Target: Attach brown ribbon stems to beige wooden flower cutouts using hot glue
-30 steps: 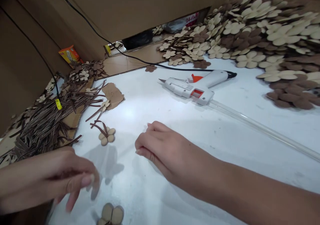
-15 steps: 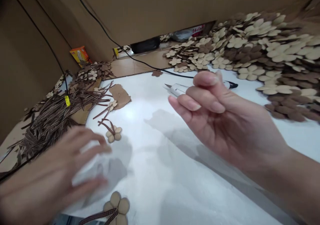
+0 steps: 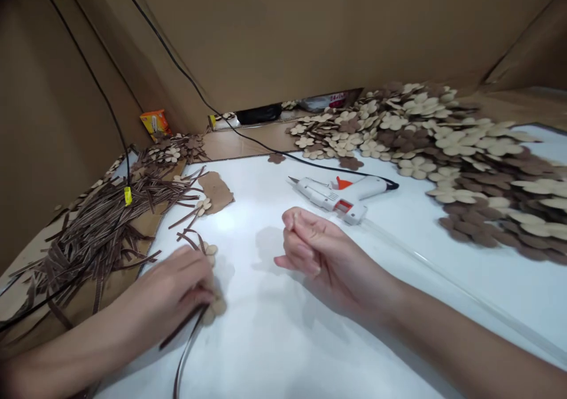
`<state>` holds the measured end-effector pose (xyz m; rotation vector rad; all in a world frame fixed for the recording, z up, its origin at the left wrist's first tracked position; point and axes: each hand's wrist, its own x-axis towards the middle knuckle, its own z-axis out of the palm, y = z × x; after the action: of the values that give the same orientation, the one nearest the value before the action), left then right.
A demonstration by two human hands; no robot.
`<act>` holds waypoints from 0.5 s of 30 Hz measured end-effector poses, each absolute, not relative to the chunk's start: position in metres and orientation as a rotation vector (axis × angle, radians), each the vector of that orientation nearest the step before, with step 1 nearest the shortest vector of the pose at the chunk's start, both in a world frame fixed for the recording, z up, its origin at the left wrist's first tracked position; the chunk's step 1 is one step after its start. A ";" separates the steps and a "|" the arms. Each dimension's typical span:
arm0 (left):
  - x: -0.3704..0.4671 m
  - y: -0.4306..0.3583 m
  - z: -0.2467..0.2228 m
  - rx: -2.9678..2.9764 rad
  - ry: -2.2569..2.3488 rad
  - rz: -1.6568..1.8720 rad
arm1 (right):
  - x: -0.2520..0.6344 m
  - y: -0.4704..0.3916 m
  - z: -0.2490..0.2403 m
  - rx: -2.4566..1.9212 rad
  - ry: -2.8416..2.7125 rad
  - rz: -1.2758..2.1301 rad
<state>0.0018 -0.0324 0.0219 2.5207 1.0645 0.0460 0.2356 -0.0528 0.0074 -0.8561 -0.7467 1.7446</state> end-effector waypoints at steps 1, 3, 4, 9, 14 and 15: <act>0.000 -0.028 0.017 2.595 1.115 0.152 | 0.235 -0.053 0.006 -0.878 -0.748 1.757; -0.003 -0.022 0.011 2.771 1.169 0.346 | 0.233 -0.053 0.003 -0.875 -0.738 1.798; -0.005 -0.019 0.011 2.837 1.173 0.438 | 0.233 -0.053 0.002 -0.848 -0.730 1.826; -0.005 -0.016 0.025 2.604 1.137 0.565 | 0.229 -0.051 -0.003 -0.651 -0.762 1.982; 0.020 -0.010 0.036 1.993 1.099 0.493 | 0.226 -0.052 0.000 -0.521 -0.888 2.036; 0.026 -0.008 0.037 1.894 1.086 0.445 | 0.226 -0.052 0.001 -0.514 -0.914 2.034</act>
<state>0.0256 -0.0079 0.0371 1.8943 1.0863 0.4446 0.2256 -0.0525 0.0009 -0.5138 -0.9144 2.0341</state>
